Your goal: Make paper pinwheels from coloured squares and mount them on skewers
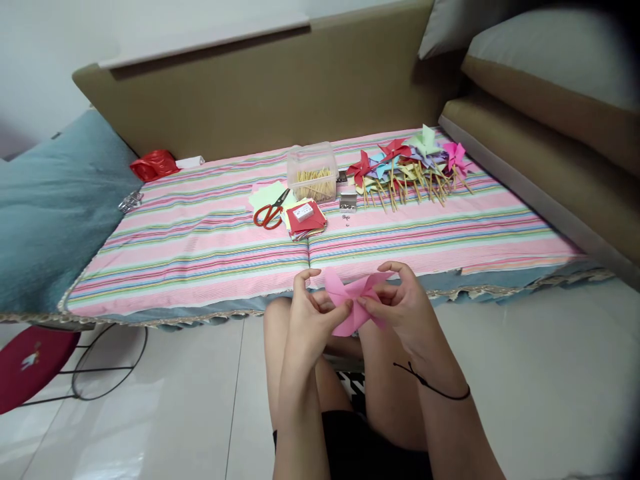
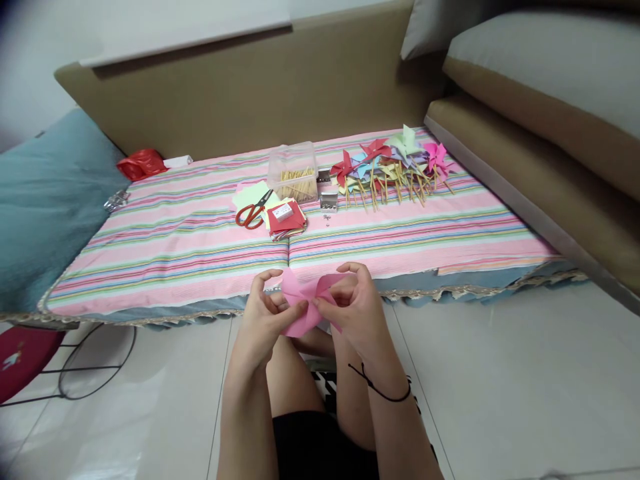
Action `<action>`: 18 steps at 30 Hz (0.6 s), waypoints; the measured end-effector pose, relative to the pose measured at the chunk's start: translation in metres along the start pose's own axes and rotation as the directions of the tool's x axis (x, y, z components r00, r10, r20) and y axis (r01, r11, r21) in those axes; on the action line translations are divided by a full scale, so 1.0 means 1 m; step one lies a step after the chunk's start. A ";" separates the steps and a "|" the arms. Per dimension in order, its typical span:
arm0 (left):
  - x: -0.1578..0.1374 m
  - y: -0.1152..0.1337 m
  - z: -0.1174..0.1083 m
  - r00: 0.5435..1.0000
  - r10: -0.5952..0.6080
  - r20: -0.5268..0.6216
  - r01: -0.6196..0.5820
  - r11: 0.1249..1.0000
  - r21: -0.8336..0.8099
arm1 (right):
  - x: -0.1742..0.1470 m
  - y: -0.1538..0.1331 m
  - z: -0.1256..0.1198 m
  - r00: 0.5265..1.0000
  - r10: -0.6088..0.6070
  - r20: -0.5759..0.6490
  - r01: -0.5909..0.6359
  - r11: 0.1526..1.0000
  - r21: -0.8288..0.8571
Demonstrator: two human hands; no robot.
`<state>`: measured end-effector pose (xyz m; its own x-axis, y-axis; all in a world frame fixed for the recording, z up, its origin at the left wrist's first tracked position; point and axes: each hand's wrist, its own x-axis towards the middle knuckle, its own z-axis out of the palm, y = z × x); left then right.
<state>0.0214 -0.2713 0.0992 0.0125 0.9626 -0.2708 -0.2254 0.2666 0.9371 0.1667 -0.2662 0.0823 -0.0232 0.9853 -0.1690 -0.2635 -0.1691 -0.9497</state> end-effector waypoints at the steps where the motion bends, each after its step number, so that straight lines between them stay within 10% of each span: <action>1: 0.000 0.000 0.000 1.000 -0.001 -0.001 0.001 1.000 -0.005 | 0.000 0.000 0.000 1.000 0.001 -0.001 -0.001 1.000 -0.003; 18: 0.008 -0.009 -0.004 0.997 0.057 -0.059 -0.055 0.998 0.024 | 0.006 0.004 0.003 1.000 -0.002 -0.014 0.002 1.000 -0.006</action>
<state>0.0200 -0.2661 0.0874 -0.0573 0.9716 -0.2296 -0.2023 0.2139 0.9557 0.1627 -0.2613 0.0783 -0.0088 0.9853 -0.1705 -0.2573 -0.1670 -0.9518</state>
